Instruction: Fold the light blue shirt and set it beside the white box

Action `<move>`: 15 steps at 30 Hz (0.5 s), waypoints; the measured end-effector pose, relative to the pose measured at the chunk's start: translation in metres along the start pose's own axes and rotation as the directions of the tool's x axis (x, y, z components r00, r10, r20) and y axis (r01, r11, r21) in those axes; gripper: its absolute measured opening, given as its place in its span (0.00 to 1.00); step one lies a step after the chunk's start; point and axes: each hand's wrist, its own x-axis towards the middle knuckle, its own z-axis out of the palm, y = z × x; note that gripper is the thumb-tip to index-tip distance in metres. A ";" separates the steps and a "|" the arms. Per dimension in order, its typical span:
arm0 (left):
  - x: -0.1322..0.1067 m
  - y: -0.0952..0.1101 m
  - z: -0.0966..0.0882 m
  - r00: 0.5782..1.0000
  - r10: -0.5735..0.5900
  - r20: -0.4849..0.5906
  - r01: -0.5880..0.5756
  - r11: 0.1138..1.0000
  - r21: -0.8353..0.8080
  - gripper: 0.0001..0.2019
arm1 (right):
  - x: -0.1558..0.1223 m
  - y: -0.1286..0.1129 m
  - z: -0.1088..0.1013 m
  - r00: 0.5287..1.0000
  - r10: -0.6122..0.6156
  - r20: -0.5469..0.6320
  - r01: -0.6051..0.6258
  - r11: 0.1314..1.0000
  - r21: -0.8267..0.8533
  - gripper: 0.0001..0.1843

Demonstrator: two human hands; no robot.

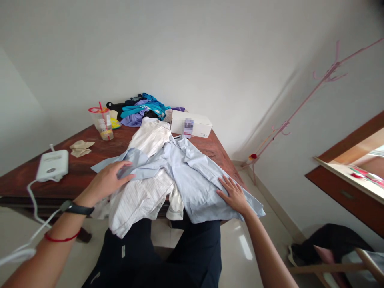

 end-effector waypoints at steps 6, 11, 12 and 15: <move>-0.006 -0.021 -0.016 0.986 0.158 0.061 -0.165 0.973 0.161 0.21 | 0.000 0.000 0.002 1.000 0.002 -0.028 -0.002 1.000 0.007 0.39; 0.006 0.009 -0.042 0.974 0.221 0.052 -0.225 0.968 0.107 0.16 | -0.001 -0.001 0.001 0.999 -0.004 -0.041 0.005 1.000 0.028 0.38; 0.010 0.014 -0.048 0.984 0.171 0.052 -0.176 0.980 0.098 0.16 | -0.001 -0.002 0.000 0.999 -0.006 -0.043 0.007 1.000 0.030 0.38; 0.025 0.025 -0.064 0.997 0.056 0.055 -0.060 0.995 0.082 0.17 | -0.001 -0.003 -0.001 0.999 -0.008 -0.045 0.009 0.999 0.033 0.38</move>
